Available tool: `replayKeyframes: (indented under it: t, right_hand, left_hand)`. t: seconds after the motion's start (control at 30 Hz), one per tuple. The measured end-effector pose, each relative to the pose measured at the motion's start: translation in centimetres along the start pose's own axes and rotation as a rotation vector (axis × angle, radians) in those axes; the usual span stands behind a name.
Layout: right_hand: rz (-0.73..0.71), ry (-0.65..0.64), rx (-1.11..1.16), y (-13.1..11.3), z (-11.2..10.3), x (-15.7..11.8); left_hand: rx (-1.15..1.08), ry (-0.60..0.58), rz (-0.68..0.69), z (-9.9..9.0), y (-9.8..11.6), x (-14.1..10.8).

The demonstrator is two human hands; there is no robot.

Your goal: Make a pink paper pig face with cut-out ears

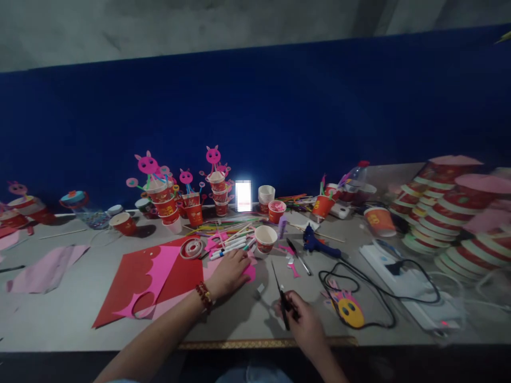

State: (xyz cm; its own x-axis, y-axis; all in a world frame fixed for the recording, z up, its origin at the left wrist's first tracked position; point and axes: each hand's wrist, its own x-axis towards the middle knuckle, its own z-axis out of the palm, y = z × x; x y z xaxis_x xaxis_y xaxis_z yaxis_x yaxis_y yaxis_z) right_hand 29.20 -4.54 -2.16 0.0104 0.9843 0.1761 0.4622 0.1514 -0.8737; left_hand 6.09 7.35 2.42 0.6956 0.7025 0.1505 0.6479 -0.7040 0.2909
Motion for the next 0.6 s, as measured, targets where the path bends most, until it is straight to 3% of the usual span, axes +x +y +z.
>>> replayKeyframes:
  t: [0.23,0.4,0.47,0.6]
  right_hand:
    - [0.05,0.043,0.044,0.1,0.1,0.0]
    - [0.088,0.036,0.114,0.9,0.3,-0.3]
    - [0.101,0.033,0.162,1.4,0.4,-0.4]
    - [0.141,0.023,0.257,1.6,0.4,-0.1]
  left_hand:
    - [-0.088,0.01,-0.09,1.2,-0.7,0.3]
    - [-0.214,0.027,-0.126,1.2,0.1,-0.5]
    - [-0.391,0.042,-0.144,1.0,0.7,-0.7]
    - [-1.051,0.146,-0.21,0.3,1.5,-0.6]
